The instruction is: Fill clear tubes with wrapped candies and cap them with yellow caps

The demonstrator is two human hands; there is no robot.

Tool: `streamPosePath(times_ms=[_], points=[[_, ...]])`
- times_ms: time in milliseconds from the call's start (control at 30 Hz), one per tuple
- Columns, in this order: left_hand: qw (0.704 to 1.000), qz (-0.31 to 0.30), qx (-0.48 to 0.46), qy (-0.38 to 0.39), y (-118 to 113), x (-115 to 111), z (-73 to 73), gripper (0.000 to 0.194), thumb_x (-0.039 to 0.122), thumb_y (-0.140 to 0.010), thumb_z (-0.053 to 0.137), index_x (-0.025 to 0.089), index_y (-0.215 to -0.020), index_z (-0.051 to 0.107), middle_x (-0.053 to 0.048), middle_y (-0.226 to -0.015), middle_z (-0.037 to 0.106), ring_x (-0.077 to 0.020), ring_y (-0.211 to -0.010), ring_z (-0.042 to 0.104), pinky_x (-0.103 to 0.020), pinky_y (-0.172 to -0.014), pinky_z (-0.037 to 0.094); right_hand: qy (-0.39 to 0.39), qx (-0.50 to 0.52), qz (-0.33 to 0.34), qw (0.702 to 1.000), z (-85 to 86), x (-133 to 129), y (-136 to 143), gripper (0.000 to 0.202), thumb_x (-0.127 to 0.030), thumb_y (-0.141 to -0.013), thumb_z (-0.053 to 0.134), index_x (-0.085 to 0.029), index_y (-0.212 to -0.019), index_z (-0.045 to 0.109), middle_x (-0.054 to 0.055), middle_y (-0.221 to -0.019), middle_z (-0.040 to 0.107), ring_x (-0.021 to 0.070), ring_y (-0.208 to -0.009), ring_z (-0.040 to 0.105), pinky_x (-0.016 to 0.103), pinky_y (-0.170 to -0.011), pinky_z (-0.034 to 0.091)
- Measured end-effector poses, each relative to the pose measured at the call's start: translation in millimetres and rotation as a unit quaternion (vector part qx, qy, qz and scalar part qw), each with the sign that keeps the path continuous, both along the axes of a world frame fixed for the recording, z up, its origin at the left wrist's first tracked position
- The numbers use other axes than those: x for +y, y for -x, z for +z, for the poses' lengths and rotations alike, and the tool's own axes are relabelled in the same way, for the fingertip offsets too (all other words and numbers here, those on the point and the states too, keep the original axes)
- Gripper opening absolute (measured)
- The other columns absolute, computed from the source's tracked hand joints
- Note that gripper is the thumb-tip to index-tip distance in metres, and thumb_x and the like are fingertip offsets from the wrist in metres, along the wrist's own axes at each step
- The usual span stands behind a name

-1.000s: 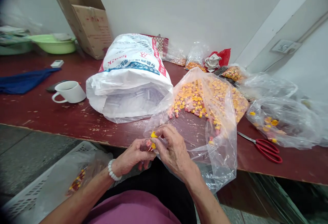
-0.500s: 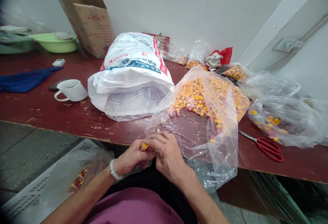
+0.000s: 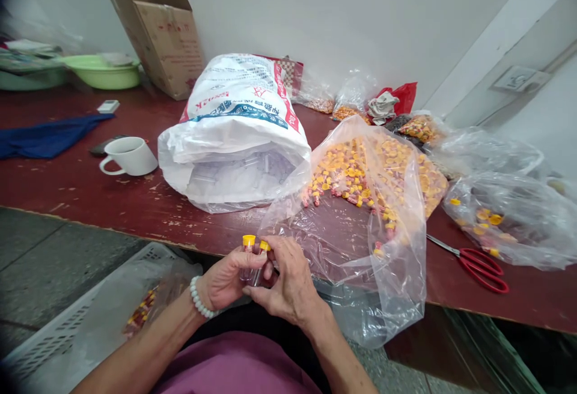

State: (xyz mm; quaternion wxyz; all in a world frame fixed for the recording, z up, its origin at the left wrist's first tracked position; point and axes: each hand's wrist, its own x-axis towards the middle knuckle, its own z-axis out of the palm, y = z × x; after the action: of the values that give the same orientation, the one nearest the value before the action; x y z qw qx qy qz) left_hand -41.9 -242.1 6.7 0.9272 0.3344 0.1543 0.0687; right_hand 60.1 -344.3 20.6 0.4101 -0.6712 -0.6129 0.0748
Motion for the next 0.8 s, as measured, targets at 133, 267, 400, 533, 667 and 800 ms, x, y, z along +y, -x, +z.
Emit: streamPosePath(times_ms=[133,267,400,533,667,800], points=[[1.0,-0.007,-0.002,0.0,-4.0,0.6,1.5,0.011,0.016,-0.066,0.069,0.008,-0.072,0.065,-0.004,-0.063,0.062,-0.0106,-0.058,0.058,-0.021,-0.061,0.044,-0.019,-0.043,-0.003,0.999,2.3,7.7,1.2,0.06,-0.014,-0.055,0.069,-0.022,-0.112,0.05,0.006,-0.1,0.059,0.0246,-0.091,0.054,0.04,-0.081,0.044],[0.999,0.005,-0.001,-0.053,-9.4,13.3,4.6,0.015,0.018,-0.065,0.07,0.011,-0.077,0.064,-0.002,-0.063,0.061,-0.0124,-0.058,0.059,-0.024,-0.061,0.045,-0.006,-0.023,0.005,1.0,1.2,12.1,-8.3,0.072,-0.026,-0.063,0.075,-0.024,-0.127,0.042,0.009,-0.122,0.05,0.0267,-0.111,0.048,0.042,-0.092,0.042],[0.952,0.154,0.084,-0.252,-11.1,64.0,6.6,0.027,0.026,-0.067,0.069,0.014,-0.09,0.063,-0.001,-0.066,0.063,-0.015,-0.062,0.06,-0.028,-0.068,0.047,0.018,0.043,-0.124,0.991,-9.1,2.7,-63.4,0.066,-0.041,-0.078,0.064,-0.024,-0.135,0.035,0.01,-0.127,0.047,0.022,-0.104,0.053,0.037,-0.086,0.047],[0.671,0.313,0.295,-0.604,-4.3,145.6,9.9,0.021,0.027,-0.071,0.058,0.014,-0.087,0.065,-0.007,-0.082,0.067,-0.0194,-0.077,0.061,-0.027,-0.07,0.044,0.119,-0.021,-0.28,0.952,-32.9,1.1,-145.2,0.037,-0.034,-0.081,0.055,-0.016,-0.113,0.056,0.011,-0.109,0.058,0.0212,-0.086,0.06,0.037,-0.077,0.049],[0.47,0.21,0.484,-0.708,-3.6,208.7,9.8,0.028,0.025,-0.076,0.044,0.016,-0.09,0.067,-0.013,-0.093,0.069,-0.0281,-0.09,0.062,-0.032,-0.075,0.043,0.148,-0.047,-0.31,0.938,-48.5,24.6,-186.5,0.033,-0.018,-0.08,0.046,-0.01,-0.109,0.059,0.016,-0.113,0.059,0.0246,-0.106,0.055,0.038,-0.093,0.041],[0.486,0.152,0.522,-0.685,-12.3,237.1,1.8,0.031,0.036,-0.074,0.048,0.015,-0.085,0.068,-0.018,-0.093,0.069,-0.0344,-0.088,0.063,-0.036,-0.071,0.044,0.164,-0.06,-0.324,0.93,-54.6,57.7,-186.5,0.031,-0.03,-0.088,0.041,-0.015,-0.106,0.062,0.012,-0.106,0.062,0.0216,-0.1,0.057,0.033,-0.087,0.042]])
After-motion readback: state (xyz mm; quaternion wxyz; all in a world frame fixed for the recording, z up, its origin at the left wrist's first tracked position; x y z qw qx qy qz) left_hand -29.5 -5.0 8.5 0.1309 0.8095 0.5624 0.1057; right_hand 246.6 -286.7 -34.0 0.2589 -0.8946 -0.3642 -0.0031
